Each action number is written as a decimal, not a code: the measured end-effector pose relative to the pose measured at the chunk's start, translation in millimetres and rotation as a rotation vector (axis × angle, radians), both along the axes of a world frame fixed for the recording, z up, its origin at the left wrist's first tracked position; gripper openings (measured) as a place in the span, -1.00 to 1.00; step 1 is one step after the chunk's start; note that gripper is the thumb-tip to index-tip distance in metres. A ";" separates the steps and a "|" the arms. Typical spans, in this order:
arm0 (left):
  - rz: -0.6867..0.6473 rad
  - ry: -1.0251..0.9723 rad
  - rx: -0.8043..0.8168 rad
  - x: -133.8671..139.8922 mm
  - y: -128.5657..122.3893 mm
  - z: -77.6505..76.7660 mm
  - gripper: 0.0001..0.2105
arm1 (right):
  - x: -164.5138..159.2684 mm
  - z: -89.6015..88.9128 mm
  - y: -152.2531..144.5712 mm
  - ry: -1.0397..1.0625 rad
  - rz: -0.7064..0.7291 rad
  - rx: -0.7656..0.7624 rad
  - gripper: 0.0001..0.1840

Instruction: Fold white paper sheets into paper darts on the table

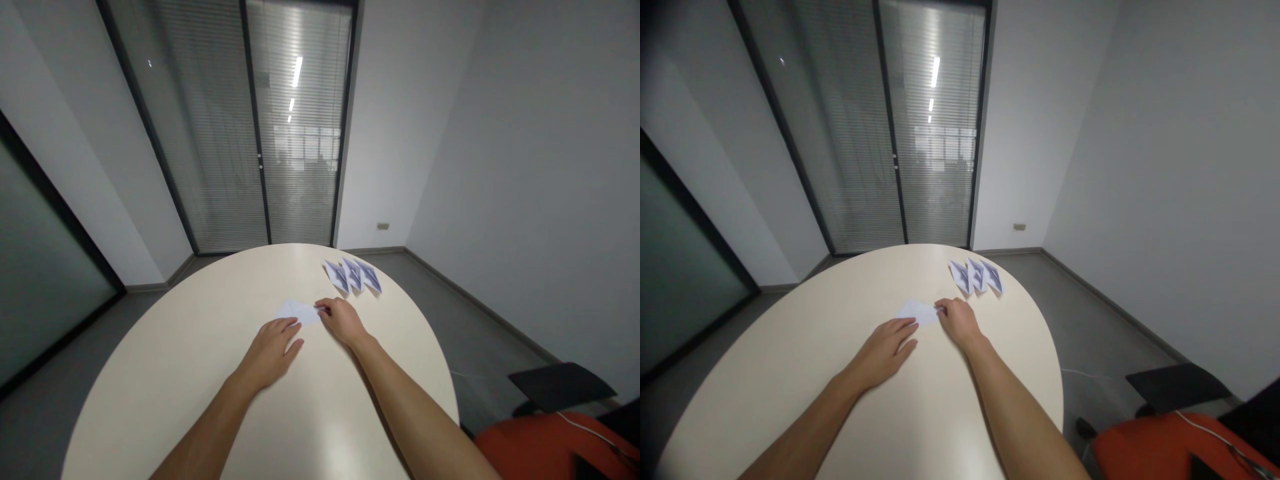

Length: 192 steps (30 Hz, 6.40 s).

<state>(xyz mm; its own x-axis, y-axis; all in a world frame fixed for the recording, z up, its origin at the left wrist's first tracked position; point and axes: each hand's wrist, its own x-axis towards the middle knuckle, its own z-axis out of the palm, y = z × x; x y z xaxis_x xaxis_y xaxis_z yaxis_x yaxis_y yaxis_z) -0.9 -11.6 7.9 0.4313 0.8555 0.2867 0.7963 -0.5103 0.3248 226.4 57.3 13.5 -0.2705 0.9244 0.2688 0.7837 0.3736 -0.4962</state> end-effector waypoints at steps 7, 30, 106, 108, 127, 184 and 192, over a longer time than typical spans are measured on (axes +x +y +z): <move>0.045 0.024 0.028 0.5 0.8 -0.9 -0.61 | -4.2 6.0 -6.3 -0.090 0.059 0.035 -0.65; 0.077 0.140 -0.022 4.3 -1.3 5.8 -0.53 | -13.1 30.0 -22.4 -0.411 0.034 -0.002 -0.71; 0.424 0.189 -0.037 -17.3 4.1 22.6 -0.76 | -8.9 21.9 -20.0 -0.365 0.014 0.012 -0.68; 0.422 0.187 -0.047 -16.6 3.5 24.1 -0.76 | -9.5 21.7 -20.0 -0.373 0.008 0.008 -0.67; 0.430 0.231 -0.067 -12.0 1.8 23.3 -0.76 | -9.1 28.5 -23.8 -0.428 -0.018 0.007 -0.70; 0.407 0.326 -0.094 -16.6 0.0 28.9 -0.75 | 0.4 30.3 -21.7 -0.338 0.081 0.008 -0.73; 0.412 0.305 -0.106 -18.8 1.4 28.1 -0.73 | 2.6 27.3 -17.4 -0.317 0.086 -0.004 -0.74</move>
<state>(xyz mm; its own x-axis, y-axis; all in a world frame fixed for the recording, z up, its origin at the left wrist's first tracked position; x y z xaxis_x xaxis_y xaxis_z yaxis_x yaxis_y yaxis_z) -19.8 -10.3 36.0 0.1032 0.9892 0.1038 0.9905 -0.1117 0.0800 228.9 39.9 40.8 -0.4173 0.8954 0.1552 0.8651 0.4437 -0.2338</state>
